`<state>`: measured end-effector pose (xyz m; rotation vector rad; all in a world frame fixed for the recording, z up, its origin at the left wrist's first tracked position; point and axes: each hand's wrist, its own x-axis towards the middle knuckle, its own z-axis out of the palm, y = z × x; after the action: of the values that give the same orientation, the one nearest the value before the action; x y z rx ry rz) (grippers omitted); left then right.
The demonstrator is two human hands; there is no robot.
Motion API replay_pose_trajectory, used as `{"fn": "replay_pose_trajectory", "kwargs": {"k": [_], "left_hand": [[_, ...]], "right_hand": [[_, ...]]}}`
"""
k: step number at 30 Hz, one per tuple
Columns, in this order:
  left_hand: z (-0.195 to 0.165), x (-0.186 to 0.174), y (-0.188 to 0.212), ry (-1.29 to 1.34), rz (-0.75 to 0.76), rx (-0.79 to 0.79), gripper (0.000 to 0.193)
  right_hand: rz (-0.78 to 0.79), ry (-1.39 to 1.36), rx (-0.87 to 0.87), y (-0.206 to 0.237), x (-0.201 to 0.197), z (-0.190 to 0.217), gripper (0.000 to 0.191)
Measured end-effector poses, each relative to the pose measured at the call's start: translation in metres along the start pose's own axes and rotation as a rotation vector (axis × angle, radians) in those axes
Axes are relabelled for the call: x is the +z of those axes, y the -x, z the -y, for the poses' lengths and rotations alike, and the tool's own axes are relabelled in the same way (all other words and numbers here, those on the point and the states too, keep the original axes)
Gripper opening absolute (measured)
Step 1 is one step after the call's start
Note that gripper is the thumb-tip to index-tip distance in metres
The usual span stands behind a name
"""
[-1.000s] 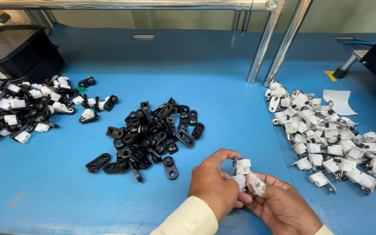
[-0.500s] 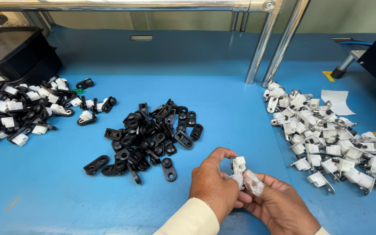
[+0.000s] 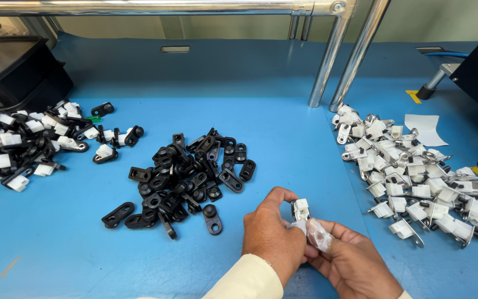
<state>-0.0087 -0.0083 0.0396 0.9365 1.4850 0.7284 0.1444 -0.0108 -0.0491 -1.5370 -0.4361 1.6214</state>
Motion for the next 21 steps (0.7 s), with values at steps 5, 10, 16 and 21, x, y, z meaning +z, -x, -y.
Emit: {"fn": "replay_pose_trajectory", "kwargs": {"k": [5, 10, 16, 21], "left_hand": [[0.004, 0.006, -0.002, -0.039, -0.072, 0.059, 0.036], [0.004, 0.005, -0.008, 0.107, -0.051, 0.000, 0.032], [0.007, 0.005, -0.009, 0.082, -0.039, 0.026, 0.034], [0.010, 0.007, -0.012, 0.160, -0.053, -0.008, 0.041]], "right_hand": [[-0.155, -0.123, 0.001, -0.001, 0.010, -0.003, 0.026], [-0.097, -0.104, 0.012, 0.007, 0.009, 0.004, 0.037], [-0.118, -0.075, -0.030, 0.000, 0.010, 0.000, 0.028], [-0.083, -0.226, -0.035, -0.003, 0.007, -0.006, 0.033]]}}
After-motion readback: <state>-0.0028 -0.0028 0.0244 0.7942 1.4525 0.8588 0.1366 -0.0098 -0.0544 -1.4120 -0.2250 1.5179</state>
